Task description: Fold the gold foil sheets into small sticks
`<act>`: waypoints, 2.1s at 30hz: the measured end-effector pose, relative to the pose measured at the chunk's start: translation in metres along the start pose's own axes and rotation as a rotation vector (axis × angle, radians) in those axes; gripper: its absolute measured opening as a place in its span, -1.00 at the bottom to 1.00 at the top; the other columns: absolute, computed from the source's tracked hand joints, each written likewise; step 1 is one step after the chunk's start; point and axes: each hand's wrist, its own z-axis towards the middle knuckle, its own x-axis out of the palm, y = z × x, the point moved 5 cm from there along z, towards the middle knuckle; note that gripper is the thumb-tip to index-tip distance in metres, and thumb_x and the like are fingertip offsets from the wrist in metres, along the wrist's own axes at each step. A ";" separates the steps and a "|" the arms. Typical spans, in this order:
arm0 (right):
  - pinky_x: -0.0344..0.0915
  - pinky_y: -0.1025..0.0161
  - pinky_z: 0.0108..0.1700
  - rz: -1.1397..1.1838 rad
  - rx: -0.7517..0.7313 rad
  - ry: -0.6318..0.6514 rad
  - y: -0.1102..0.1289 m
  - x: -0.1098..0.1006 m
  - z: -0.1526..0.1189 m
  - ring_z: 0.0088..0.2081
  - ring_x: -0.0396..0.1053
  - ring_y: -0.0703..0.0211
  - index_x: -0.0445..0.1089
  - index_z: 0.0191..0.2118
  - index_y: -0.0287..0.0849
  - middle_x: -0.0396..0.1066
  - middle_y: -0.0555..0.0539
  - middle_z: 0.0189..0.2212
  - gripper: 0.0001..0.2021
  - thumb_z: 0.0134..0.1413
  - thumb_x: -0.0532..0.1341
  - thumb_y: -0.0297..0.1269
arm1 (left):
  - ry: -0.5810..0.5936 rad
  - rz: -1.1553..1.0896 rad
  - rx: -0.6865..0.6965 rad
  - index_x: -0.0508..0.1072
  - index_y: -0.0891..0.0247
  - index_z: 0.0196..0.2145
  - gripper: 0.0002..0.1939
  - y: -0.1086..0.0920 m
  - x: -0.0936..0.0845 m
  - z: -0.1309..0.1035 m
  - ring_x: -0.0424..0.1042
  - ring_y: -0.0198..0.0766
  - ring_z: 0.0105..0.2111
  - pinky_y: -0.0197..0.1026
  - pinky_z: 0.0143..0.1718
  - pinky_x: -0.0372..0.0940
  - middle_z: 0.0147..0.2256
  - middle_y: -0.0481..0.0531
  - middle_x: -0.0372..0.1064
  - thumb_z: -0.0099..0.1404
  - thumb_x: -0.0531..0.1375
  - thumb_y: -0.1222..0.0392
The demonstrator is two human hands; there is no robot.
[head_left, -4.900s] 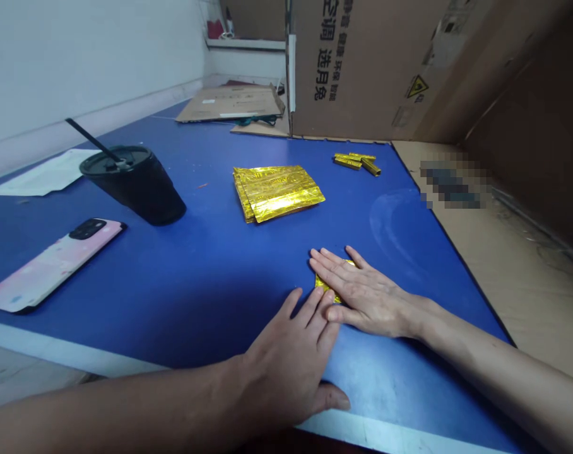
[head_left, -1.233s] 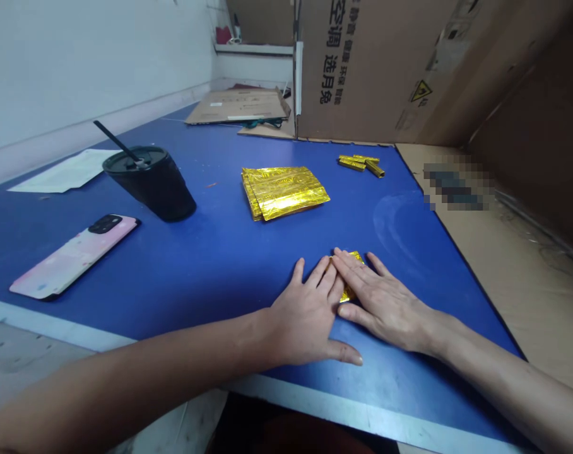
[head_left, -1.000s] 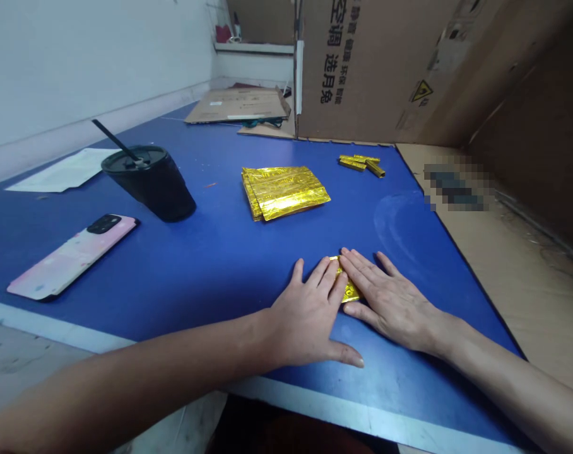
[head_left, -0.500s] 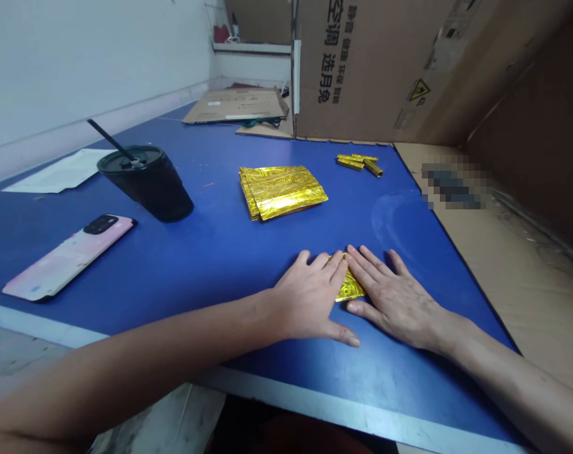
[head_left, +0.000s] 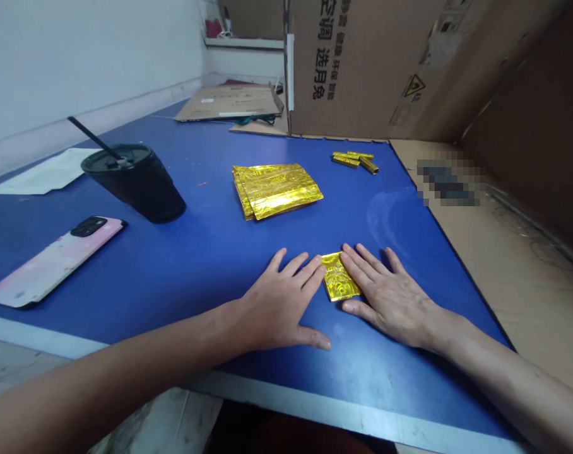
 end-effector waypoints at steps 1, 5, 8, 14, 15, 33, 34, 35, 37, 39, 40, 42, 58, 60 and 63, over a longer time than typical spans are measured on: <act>-0.20 -0.26 0.11 -0.004 -0.001 0.002 0.000 0.000 0.000 0.22 -0.26 -0.08 -0.24 0.23 -0.27 -0.26 -0.17 0.23 -0.23 0.04 -0.23 0.21 | 0.001 -0.008 0.000 0.05 0.44 0.12 0.01 0.000 -0.002 0.001 0.00 0.12 0.11 0.21 0.07 -0.26 0.12 0.29 0.03 -0.01 -0.22 -0.48; -0.23 -0.30 0.10 -0.006 -0.041 0.017 -0.004 0.001 0.002 0.22 -0.30 -0.12 -0.26 0.24 -0.22 -0.29 -0.14 0.23 -0.22 0.02 -0.22 0.23 | -0.008 -0.024 0.025 -0.07 0.36 0.18 -0.01 -0.003 -0.010 0.007 0.06 0.10 0.08 0.24 0.06 -0.26 0.08 0.31 0.09 0.01 -0.23 -0.47; -0.25 -0.30 0.10 0.002 -0.105 0.042 -0.008 0.000 0.004 0.22 -0.32 -0.13 -0.27 0.24 -0.20 -0.28 -0.13 0.24 -0.22 0.01 -0.19 0.23 | -0.017 0.027 0.061 -0.03 0.33 0.17 -0.03 -0.008 -0.012 0.008 0.09 0.13 0.06 0.27 0.04 -0.27 0.04 0.37 0.13 0.01 -0.24 -0.47; -0.26 -0.29 0.11 0.026 -0.195 0.046 -0.016 -0.003 0.006 0.22 -0.32 -0.14 -0.32 0.24 -0.19 -0.28 -0.16 0.24 -0.19 -0.01 -0.13 0.24 | -0.035 0.077 0.071 0.15 0.37 0.08 -0.05 -0.013 -0.005 0.004 0.11 0.16 0.04 0.27 0.04 -0.25 0.01 0.41 0.14 0.00 -0.21 -0.47; -0.26 -0.29 0.11 0.037 -0.197 0.044 -0.017 -0.004 0.006 0.22 -0.32 -0.15 -0.32 0.24 -0.19 -0.27 -0.17 0.23 -0.18 -0.02 -0.12 0.24 | -0.039 0.075 0.069 0.15 0.37 0.08 -0.05 -0.013 -0.005 0.004 0.11 0.16 0.04 0.27 0.04 -0.25 0.01 0.41 0.14 0.00 -0.21 -0.47; -0.22 -0.20 0.14 0.098 -0.099 0.060 0.006 -0.003 0.008 0.22 -0.29 -0.03 -0.24 0.23 -0.32 -0.26 -0.24 0.22 -0.25 0.08 -0.17 0.15 | -0.030 0.037 0.037 0.09 0.36 0.11 -0.05 -0.015 -0.004 0.003 0.04 0.16 0.09 0.27 0.05 -0.29 0.07 0.42 0.07 -0.01 -0.14 -0.46; -0.23 -0.20 0.14 0.098 -0.091 0.052 0.004 -0.003 0.007 0.22 -0.29 -0.03 -0.24 0.23 -0.30 -0.26 -0.23 0.22 -0.26 0.07 -0.17 0.15 | -0.029 0.041 0.034 0.10 0.36 0.10 -0.06 -0.015 -0.004 0.003 0.04 0.17 0.09 0.26 0.05 -0.29 0.06 0.42 0.08 -0.01 -0.13 -0.46; -0.23 -0.20 0.14 0.099 -0.084 0.047 0.003 -0.003 0.006 0.22 -0.29 -0.03 -0.25 0.23 -0.29 -0.26 -0.23 0.22 -0.26 0.07 -0.17 0.15 | -0.029 0.044 0.031 0.11 0.36 0.10 -0.06 -0.015 -0.004 0.003 0.05 0.17 0.08 0.26 0.05 -0.29 0.05 0.42 0.09 -0.01 -0.13 -0.46; -0.25 -0.21 0.14 0.111 -0.072 0.053 0.002 -0.003 0.006 0.22 -0.31 -0.03 -0.26 0.23 -0.26 -0.27 -0.21 0.23 -0.27 0.07 -0.16 0.15 | -0.029 0.046 0.030 0.11 0.36 0.10 -0.06 -0.014 -0.004 0.003 0.04 0.16 0.09 0.26 0.05 -0.29 0.05 0.42 0.09 -0.01 -0.13 -0.46; -0.26 -0.21 0.14 0.138 -0.057 0.077 0.000 -0.004 0.006 0.22 -0.33 -0.03 -0.27 0.24 -0.21 -0.28 -0.16 0.23 -0.31 0.10 -0.17 0.12 | -0.031 0.041 0.034 0.11 0.36 0.10 -0.06 -0.014 -0.004 0.003 0.03 0.15 0.09 0.26 0.06 -0.29 0.05 0.42 0.09 -0.01 -0.15 -0.46; -0.27 -0.22 0.14 0.156 -0.053 0.092 -0.001 -0.005 0.007 0.22 -0.33 -0.03 -0.27 0.24 -0.16 -0.28 -0.13 0.24 -0.35 0.12 -0.18 0.09 | -0.035 0.037 0.032 0.11 0.36 0.10 -0.05 -0.015 -0.003 0.004 0.03 0.14 0.09 0.25 0.06 -0.29 0.05 0.42 0.09 -0.01 -0.16 -0.46; -0.27 -0.24 0.13 0.184 -0.053 0.118 -0.007 -0.007 0.010 0.23 -0.34 -0.02 -0.24 0.23 -0.06 -0.27 -0.05 0.24 -0.44 0.16 -0.21 0.03 | -0.047 0.027 0.019 0.11 0.37 0.10 -0.03 -0.016 -0.004 0.004 0.03 0.14 0.09 0.25 0.06 -0.29 0.04 0.42 0.09 -0.02 -0.19 -0.48; -0.22 -0.25 0.10 0.220 -0.160 0.102 -0.029 -0.012 0.021 0.22 -0.42 -0.08 0.01 0.14 0.20 -0.41 0.00 0.26 -0.61 0.19 -0.09 -0.16 | -0.128 -0.082 0.021 0.24 0.43 0.00 -0.07 -0.033 -0.014 0.020 0.16 -0.01 -0.04 0.06 0.10 -0.18 -0.11 0.23 0.27 0.01 -0.16 -0.46; -0.22 -0.24 0.10 0.220 -0.153 0.105 -0.030 -0.013 0.021 0.22 -0.41 -0.08 0.04 0.13 0.19 -0.40 -0.01 0.25 -0.62 0.19 -0.09 -0.15 | -0.132 -0.117 0.043 0.24 0.44 0.00 -0.07 -0.035 -0.010 0.020 0.14 -0.03 -0.01 -0.02 0.10 -0.13 -0.08 0.22 0.25 0.01 -0.16 -0.46; -0.21 -0.23 0.10 0.204 -0.144 0.094 -0.032 -0.013 0.022 0.22 -0.38 -0.06 0.04 0.14 0.16 -0.36 -0.05 0.25 -0.60 0.18 -0.07 -0.13 | -0.131 -0.120 0.056 0.25 0.48 -0.01 -0.05 -0.038 -0.003 0.020 0.17 -0.02 -0.02 -0.07 0.06 -0.03 -0.07 0.25 0.24 0.00 -0.17 -0.47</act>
